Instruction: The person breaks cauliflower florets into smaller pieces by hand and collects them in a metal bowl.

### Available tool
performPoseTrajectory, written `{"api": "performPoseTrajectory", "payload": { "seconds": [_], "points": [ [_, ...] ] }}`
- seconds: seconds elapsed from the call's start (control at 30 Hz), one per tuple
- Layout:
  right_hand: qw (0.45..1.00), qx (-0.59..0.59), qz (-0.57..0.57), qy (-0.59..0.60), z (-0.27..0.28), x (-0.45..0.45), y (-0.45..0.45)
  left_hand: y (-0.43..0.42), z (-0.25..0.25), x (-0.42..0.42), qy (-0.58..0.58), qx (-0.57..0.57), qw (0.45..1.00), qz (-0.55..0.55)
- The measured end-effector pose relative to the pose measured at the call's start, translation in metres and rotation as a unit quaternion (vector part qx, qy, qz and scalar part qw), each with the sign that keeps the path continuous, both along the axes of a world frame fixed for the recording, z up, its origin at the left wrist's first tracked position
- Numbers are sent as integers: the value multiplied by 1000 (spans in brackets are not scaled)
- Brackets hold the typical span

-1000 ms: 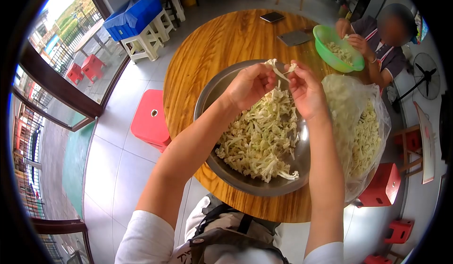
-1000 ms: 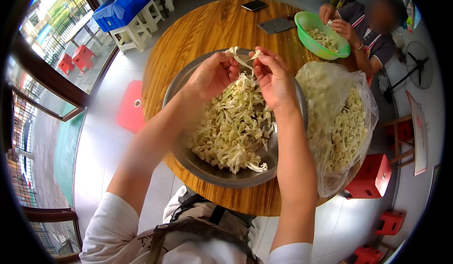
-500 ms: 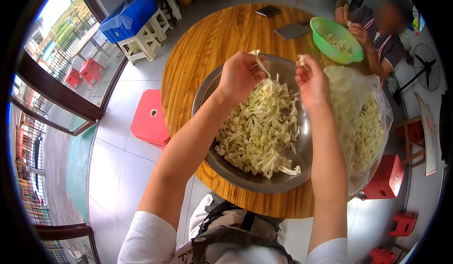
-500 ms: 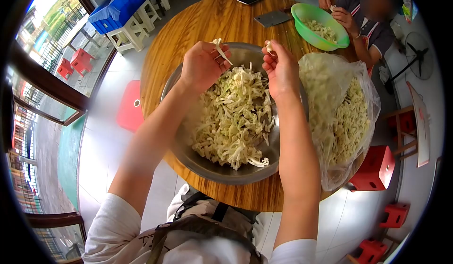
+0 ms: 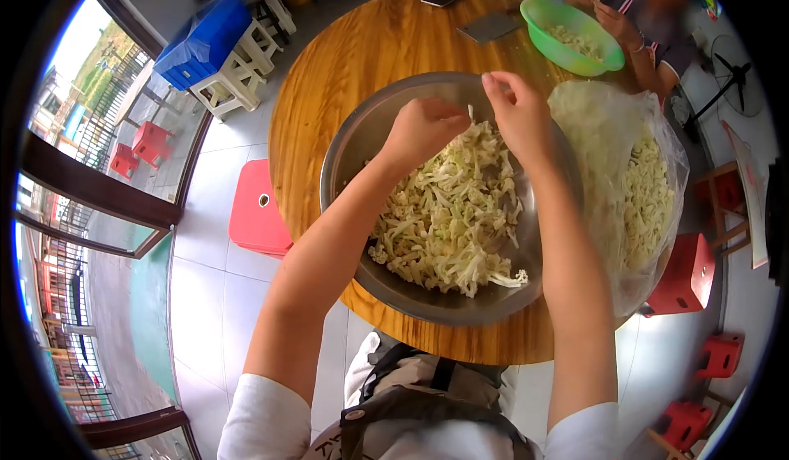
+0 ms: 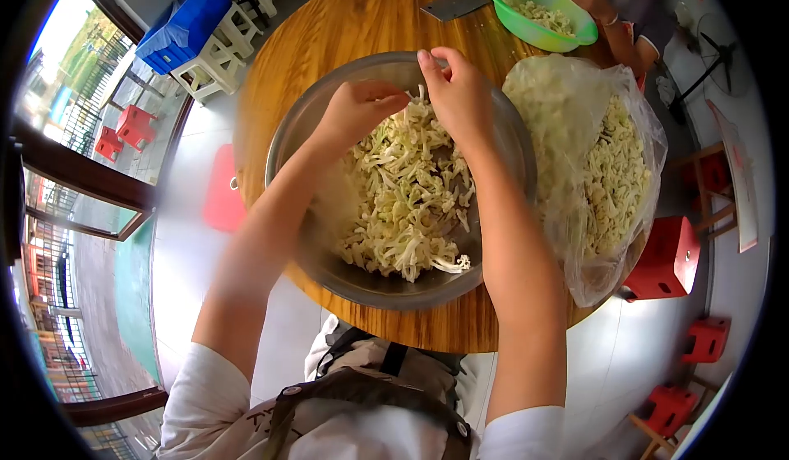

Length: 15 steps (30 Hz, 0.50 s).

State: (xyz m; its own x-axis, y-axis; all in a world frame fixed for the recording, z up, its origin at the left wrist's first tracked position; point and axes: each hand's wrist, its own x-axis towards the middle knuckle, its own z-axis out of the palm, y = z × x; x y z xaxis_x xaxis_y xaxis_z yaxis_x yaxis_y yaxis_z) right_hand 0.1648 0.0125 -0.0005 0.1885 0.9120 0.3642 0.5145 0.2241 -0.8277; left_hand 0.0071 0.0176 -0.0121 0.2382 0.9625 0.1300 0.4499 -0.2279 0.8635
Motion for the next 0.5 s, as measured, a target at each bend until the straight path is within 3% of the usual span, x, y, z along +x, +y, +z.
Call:
{"api": "performPoseTrajectory", "payload": {
  "seconds": [0.1, 0.17, 0.27, 0.37, 0.5],
  "points": [
    [1000, 4, -3, 11, 0, 2, 1, -21, 20, 10, 50, -74, 971, -220],
    [1000, -3, 0, 19, -2, 3, 2, -34, 26, 16, 109, -164, 917, -347],
    [1000, 5, 6, 9, -2, 3, 1, -49, 10, 26, 85, -204, 830, -513],
    [1000, 15, 20, -1, -6, 3, 3, -59, -12, 35, 83, -179, 803, -563],
    [1000, 13, 19, -7, -5, 3, 1, -68, -3, 47, 193, -194, 748, -605]
  ]
}}
